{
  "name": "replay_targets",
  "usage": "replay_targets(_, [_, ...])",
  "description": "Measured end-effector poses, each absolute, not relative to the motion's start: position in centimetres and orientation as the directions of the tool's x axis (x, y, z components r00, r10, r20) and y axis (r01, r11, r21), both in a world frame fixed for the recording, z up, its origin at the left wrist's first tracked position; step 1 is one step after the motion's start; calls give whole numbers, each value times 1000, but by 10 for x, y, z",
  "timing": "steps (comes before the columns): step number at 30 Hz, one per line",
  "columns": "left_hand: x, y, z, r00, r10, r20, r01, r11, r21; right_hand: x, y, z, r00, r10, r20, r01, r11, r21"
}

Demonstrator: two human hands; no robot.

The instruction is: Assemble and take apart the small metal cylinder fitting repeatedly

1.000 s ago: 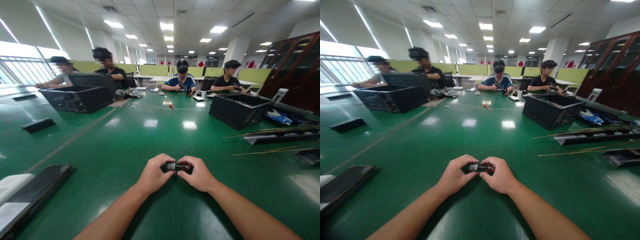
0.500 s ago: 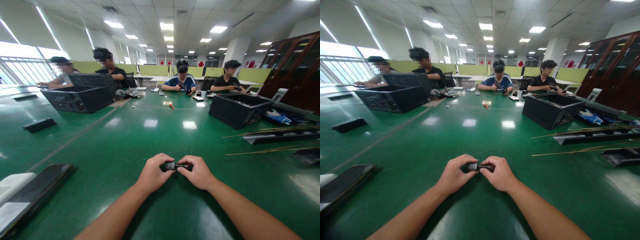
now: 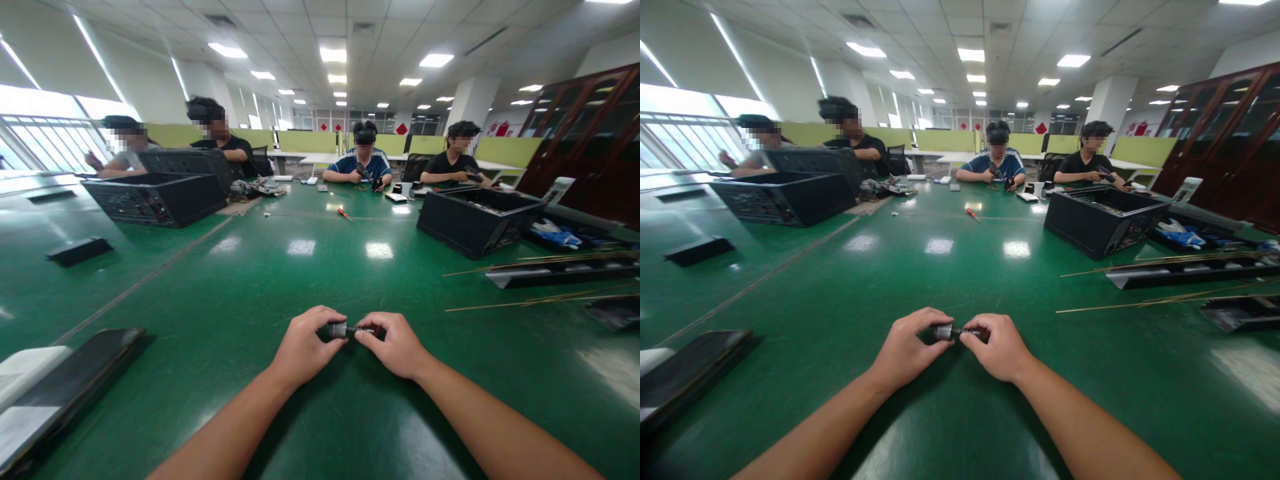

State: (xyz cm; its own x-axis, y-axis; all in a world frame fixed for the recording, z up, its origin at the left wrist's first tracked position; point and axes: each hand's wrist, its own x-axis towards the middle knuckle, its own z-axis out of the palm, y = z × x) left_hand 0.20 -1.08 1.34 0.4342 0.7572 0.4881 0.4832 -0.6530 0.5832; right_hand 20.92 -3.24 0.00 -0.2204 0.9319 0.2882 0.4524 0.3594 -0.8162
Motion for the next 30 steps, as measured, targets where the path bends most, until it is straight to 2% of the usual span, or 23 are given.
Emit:
replay_targets(11, [1,-10,12,427,752,502,502,-659,559,209,-32,-5,-176,917,359,497,397,-771])
replay_targets(30, [-5,-7,15,373,784,496,552,-617,561,218,-28,-2,-104,944,313,478,323,-817])
